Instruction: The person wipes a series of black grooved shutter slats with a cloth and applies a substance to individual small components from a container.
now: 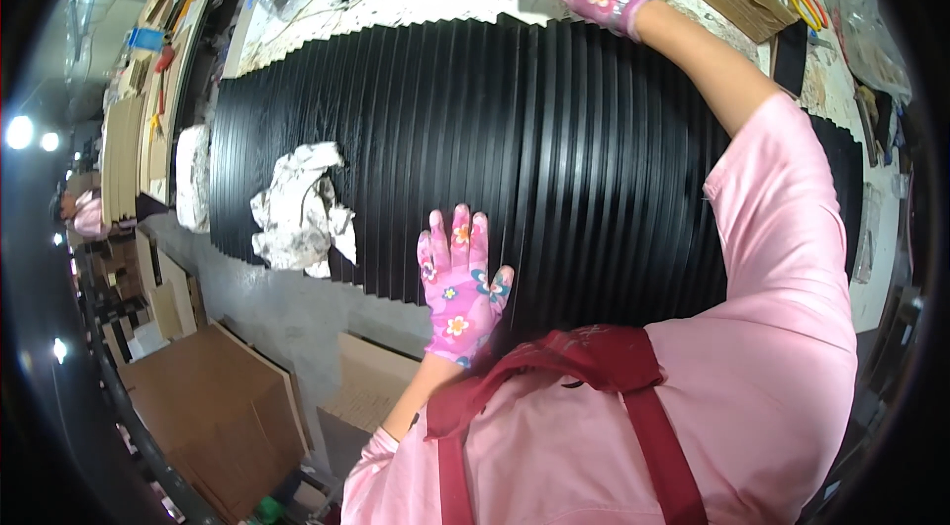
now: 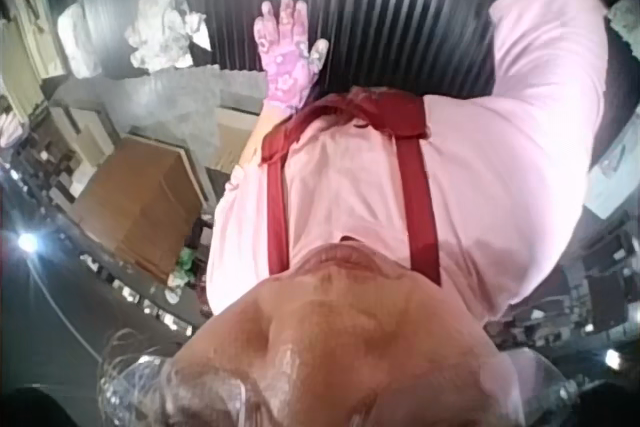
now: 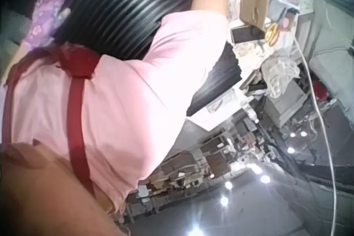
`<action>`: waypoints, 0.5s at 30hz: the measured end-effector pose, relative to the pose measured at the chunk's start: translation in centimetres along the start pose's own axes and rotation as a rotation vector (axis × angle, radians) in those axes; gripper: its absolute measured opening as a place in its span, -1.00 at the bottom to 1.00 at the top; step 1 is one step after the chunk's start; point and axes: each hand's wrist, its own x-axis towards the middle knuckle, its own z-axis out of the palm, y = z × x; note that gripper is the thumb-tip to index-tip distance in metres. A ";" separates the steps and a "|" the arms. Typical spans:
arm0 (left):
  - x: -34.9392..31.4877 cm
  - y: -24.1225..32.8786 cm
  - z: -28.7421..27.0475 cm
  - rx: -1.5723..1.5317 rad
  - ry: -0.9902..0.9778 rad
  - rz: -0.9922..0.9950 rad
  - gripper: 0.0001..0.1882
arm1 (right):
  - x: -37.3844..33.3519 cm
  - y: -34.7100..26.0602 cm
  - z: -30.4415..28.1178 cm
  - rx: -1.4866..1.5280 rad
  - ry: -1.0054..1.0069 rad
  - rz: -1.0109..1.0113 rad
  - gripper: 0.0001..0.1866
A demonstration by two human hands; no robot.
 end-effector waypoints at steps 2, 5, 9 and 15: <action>0.2 0.1 -0.6 0.067 -0.019 0.000 -0.16 | -1.7 -2.2 -0.5 0.041 0.065 -0.078 -0.57; 0.5 0.2 -3.8 -0.055 -0.019 0.046 -0.17 | -4.9 -3.6 -0.7 0.255 -0.018 0.004 -0.53; 1.4 -4.5 -10.4 0.078 0.310 0.040 -0.34 | -8.8 -4.9 -1.5 0.722 -0.052 0.299 -0.50; 6.0 -14.2 -18.9 -0.050 0.454 0.276 -0.57 | -12.8 -7.5 -2.3 1.399 0.029 0.689 -0.59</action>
